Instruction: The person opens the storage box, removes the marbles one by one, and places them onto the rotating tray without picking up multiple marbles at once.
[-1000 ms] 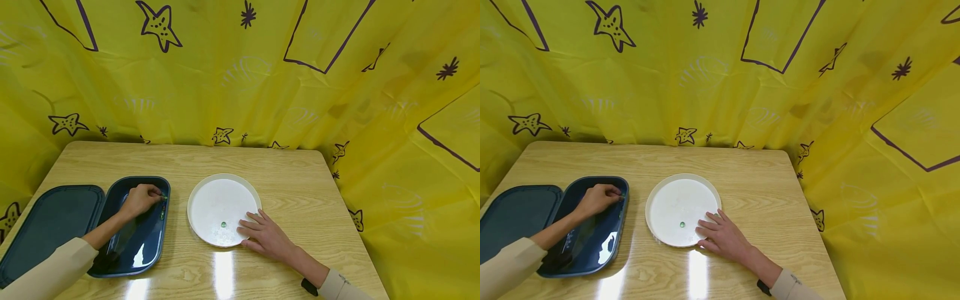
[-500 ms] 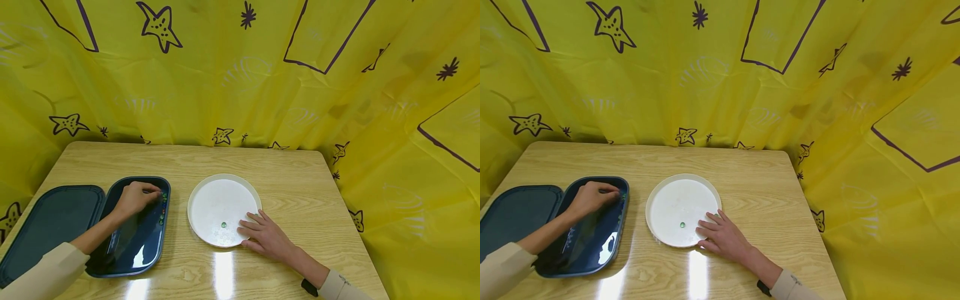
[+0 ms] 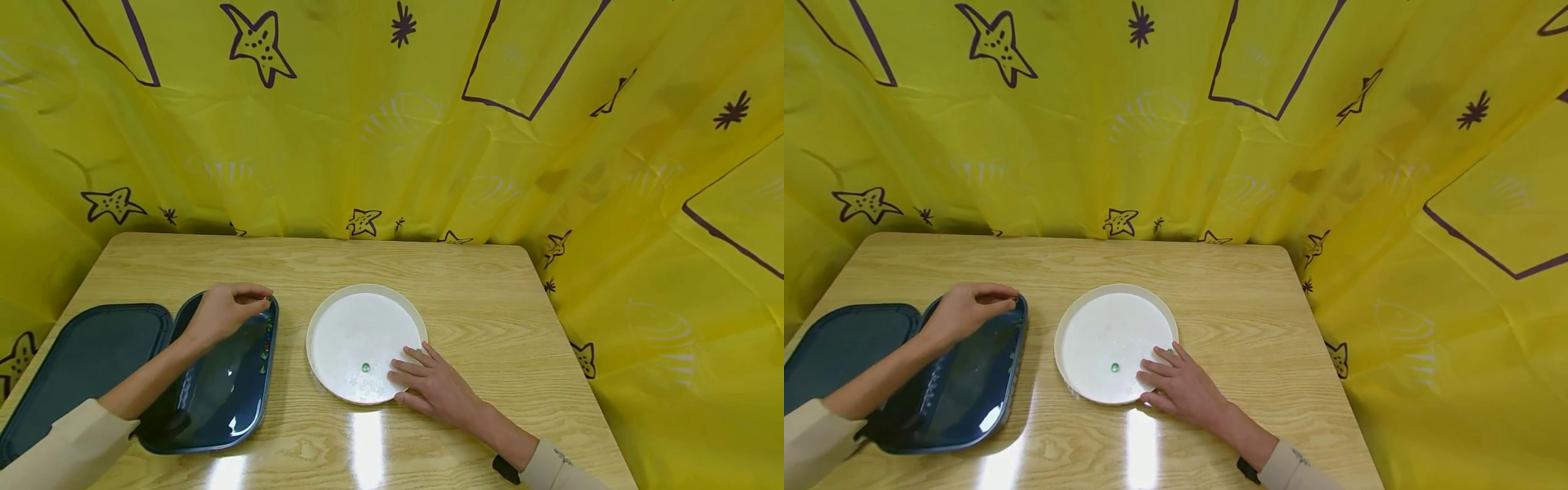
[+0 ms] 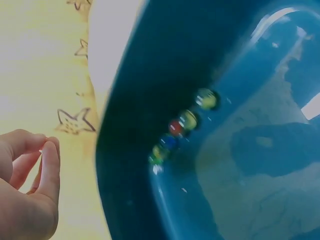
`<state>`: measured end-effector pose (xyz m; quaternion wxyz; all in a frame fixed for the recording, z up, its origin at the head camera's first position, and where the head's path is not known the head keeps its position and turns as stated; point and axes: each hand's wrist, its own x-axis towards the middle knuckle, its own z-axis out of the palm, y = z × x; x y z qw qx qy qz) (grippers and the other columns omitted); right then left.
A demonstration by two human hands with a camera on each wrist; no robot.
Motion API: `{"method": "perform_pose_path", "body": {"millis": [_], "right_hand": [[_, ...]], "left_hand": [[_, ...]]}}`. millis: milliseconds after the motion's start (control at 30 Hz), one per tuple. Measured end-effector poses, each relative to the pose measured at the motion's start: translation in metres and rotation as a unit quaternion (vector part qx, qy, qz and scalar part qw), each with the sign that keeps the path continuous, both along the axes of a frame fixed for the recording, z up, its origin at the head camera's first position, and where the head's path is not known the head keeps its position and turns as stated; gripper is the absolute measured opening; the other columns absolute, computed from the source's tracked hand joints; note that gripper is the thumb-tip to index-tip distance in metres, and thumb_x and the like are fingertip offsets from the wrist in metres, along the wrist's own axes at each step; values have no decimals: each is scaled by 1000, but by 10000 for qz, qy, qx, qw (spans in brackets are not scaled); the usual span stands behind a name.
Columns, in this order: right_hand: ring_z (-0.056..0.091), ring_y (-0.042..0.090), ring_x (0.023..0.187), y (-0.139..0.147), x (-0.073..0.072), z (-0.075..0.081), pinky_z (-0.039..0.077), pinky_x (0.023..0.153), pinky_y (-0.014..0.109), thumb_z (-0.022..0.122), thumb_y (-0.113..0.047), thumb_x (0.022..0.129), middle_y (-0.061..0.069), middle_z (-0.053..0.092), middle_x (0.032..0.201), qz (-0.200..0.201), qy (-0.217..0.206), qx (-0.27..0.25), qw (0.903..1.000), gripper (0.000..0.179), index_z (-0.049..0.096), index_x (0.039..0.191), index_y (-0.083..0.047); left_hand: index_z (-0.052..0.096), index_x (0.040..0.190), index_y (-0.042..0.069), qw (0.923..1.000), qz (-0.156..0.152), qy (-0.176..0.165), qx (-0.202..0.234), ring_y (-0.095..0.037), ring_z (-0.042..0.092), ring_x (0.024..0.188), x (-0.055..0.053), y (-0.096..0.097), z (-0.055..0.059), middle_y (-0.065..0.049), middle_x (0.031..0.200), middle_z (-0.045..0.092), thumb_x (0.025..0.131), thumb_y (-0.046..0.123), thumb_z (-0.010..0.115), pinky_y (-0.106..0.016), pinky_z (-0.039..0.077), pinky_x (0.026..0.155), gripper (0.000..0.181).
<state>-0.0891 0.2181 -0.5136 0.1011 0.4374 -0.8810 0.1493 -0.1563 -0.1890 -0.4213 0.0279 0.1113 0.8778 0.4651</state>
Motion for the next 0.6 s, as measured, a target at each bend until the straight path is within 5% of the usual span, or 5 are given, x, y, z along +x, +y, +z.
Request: {"method": "perform_pose_path", "body": {"millis": [300,600], "right_hand": [[47,28,135,0,1,1,26,115,52,40,-49,106,1,61,136,-35,-73,32,10000,50,69,129,-16],[47,29,135,0,1,-1,27,114,54,43,-48,106,1,61,136,-1,-44,-22,10000,48,69,129,-15]], "left_hand": [[72,114,-4,9992,-294,179,184,-31,69,95,-4,31,6,-17,106,72,96,10,68,-43,57,79,22],[74,106,-4,9974,-665,181,200,-28,70,92,-12,65,-11,-14,101,73,93,3,69,-40,58,78,16]]}}
